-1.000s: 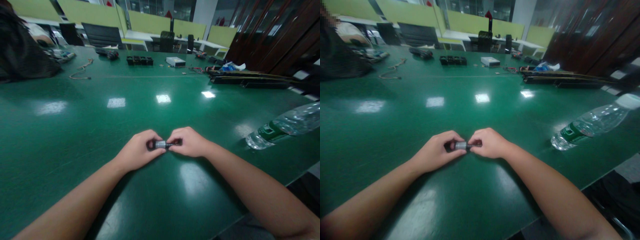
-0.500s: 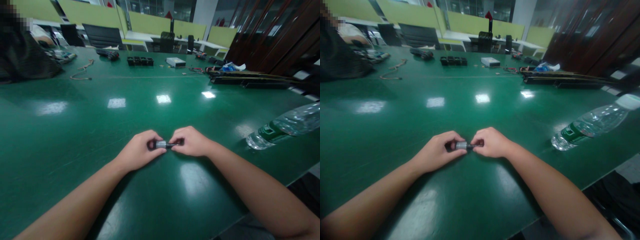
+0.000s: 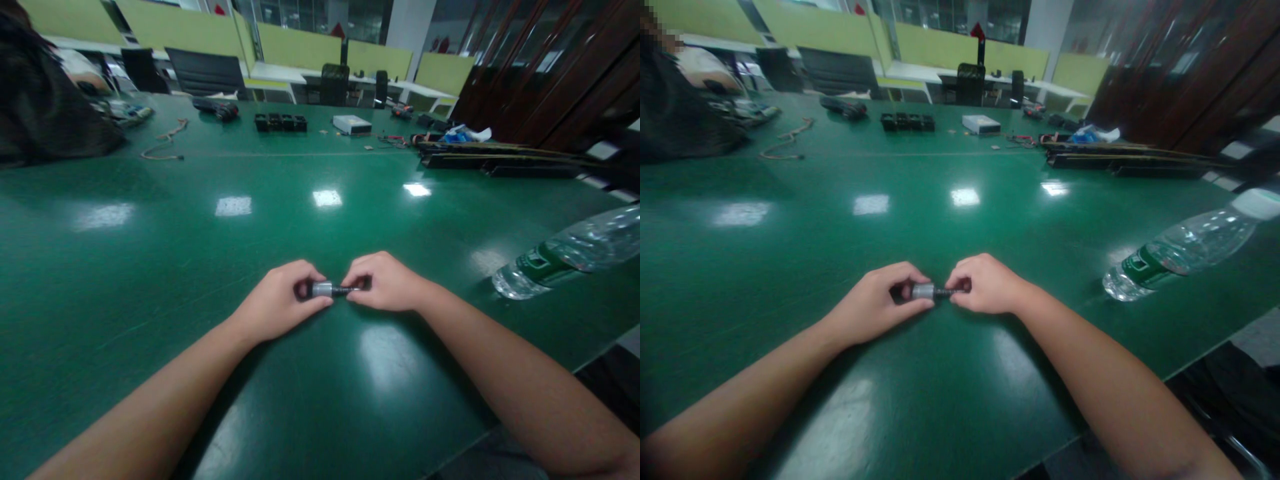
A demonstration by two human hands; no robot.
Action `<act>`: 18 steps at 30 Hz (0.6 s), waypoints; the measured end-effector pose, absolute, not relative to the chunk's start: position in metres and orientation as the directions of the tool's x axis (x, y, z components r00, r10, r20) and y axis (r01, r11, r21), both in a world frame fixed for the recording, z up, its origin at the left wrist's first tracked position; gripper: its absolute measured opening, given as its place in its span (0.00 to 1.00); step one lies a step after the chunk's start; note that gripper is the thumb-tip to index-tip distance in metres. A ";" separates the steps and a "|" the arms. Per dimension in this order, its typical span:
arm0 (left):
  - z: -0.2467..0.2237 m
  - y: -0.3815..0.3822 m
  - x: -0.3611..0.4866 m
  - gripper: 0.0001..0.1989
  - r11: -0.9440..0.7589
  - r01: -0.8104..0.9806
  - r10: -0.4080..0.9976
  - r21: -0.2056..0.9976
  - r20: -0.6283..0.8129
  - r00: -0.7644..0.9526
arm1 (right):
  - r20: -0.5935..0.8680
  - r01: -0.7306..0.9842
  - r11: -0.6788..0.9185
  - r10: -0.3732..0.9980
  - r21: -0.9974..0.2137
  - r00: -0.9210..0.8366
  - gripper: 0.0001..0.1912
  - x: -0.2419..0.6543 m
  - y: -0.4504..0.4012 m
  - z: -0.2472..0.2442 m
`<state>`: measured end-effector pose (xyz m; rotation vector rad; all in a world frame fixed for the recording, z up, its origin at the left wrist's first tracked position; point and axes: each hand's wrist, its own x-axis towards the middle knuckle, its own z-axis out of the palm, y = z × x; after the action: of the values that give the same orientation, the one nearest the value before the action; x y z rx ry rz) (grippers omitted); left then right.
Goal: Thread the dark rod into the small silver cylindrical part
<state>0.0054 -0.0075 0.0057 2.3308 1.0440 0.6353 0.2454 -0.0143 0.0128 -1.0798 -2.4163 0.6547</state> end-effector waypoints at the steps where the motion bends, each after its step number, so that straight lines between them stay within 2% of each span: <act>1: 0.006 -0.008 0.005 0.12 -0.579 0.538 0.775 0.612 0.210 0.595 | 0.172 0.579 0.586 0.771 -0.567 -0.613 0.07 0.246 -0.014 0.013; 18: 0.008 -0.008 0.005 0.12 -0.576 0.549 0.779 0.606 0.203 0.593 | 0.112 0.603 0.535 0.796 -0.592 -0.595 0.05 0.254 -0.013 0.016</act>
<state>0.0053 -0.0083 0.0078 2.3344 1.0549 0.6289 0.2542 -0.0131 0.0163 -1.1503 -2.4075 0.7204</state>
